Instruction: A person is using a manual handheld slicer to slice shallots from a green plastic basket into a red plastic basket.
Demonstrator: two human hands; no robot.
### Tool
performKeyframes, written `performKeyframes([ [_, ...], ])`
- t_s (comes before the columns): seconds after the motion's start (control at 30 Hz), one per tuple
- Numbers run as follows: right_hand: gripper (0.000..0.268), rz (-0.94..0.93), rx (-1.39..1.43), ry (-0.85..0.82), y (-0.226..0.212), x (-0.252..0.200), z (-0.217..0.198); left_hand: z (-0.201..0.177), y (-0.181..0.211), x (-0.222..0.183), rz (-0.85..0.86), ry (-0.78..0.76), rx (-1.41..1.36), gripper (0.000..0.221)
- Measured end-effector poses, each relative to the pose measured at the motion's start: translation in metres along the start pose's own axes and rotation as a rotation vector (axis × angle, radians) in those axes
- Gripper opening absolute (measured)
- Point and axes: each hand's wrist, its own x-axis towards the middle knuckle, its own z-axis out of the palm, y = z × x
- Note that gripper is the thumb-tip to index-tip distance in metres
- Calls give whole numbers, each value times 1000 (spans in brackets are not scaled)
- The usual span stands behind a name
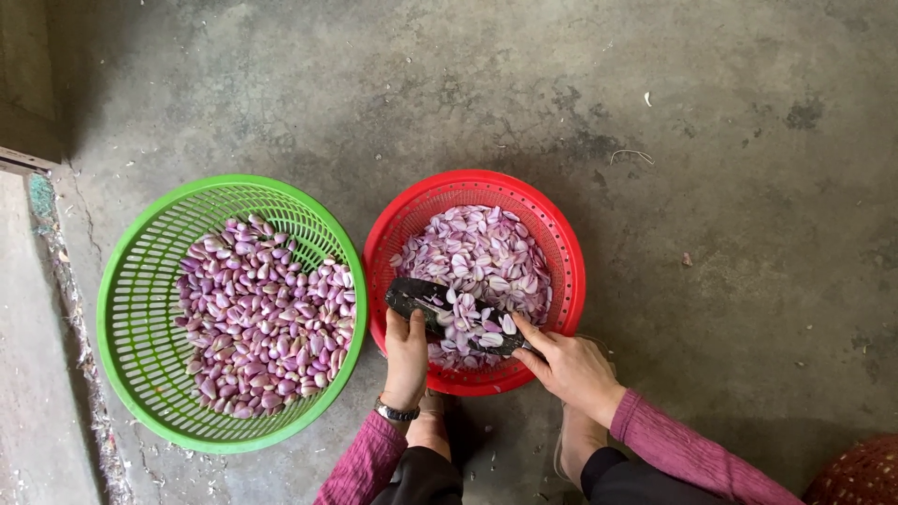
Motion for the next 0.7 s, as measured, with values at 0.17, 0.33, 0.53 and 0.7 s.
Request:
performKeyframes([
  [0.17,58,22,0,-23,0,1,-1,-19,-40,21,15,-54,271,45],
  [0.33,59,54,31,-47,0,-1,-1,-19,-12,9,24,-93,357,43],
  [0.53,64,89,-143,-118,2,-5,-30,-26,-1,-13,548,-121,881,37],
  [0.7,59,-301,91,-15,-101,-30,-161,-41,-28,-6,1059,-225,1088,43],
])
